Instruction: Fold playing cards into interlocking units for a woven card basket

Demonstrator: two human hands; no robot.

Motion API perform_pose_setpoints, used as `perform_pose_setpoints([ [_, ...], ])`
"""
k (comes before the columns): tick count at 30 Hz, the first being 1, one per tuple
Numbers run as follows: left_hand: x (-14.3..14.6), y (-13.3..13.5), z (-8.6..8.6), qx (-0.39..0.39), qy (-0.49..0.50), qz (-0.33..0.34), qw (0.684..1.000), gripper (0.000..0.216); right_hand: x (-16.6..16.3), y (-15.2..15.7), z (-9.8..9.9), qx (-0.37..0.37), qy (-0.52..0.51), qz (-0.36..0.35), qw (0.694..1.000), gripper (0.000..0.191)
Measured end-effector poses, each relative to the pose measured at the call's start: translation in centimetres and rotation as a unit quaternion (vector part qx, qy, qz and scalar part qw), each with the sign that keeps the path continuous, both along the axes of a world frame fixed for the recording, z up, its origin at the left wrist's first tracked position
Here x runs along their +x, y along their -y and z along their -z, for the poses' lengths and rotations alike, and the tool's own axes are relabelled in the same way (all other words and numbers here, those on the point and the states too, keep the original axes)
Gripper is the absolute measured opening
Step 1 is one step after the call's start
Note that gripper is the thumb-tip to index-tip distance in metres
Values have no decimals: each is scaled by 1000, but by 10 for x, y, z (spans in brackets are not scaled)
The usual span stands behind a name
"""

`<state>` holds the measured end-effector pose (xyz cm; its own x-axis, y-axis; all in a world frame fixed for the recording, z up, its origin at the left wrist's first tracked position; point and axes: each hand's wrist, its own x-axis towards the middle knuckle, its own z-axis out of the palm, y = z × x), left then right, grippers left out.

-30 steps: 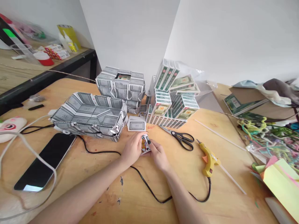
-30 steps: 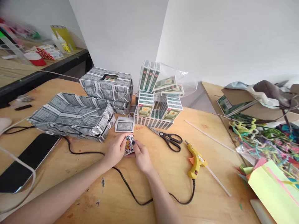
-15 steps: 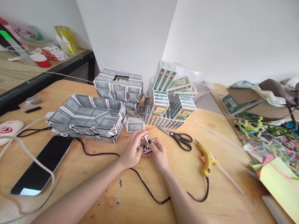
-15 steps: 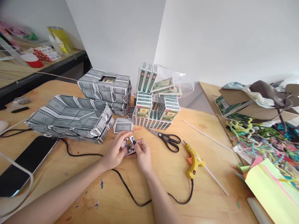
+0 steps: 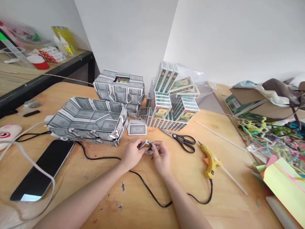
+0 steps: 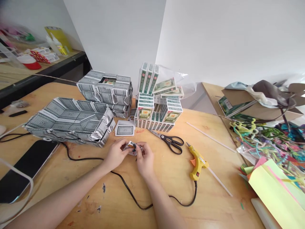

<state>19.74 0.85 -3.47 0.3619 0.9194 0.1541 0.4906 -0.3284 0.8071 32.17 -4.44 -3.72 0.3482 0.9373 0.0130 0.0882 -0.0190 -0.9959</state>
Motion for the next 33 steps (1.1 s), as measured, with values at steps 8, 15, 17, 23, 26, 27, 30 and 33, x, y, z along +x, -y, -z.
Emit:
perform_pose_setpoints([
  [8,2,0,-5,19,1,15,1000,11,3,-3,3,-22,-7,7,1000,21],
  [15,1,4,-18,37,91,77,992,26,4,-2,5,6,51,16,999,22],
  [17,0,4,-16,54,99,66,991,18,5,0,5,27,103,13,994,23],
  [23,-2,2,-9,125,103,44,986,11,6,5,6,82,241,-3,967,30],
  [26,-2,3,-8,163,81,40,982,13,7,6,7,76,267,3,961,33],
  [27,-2,4,-8,173,72,39,981,14,7,6,7,74,273,7,959,33],
  [30,-1,6,-8,194,48,33,979,17,8,6,7,66,293,16,954,33],
  [33,0,6,-9,205,38,24,978,20,8,6,7,58,308,17,949,33],
])
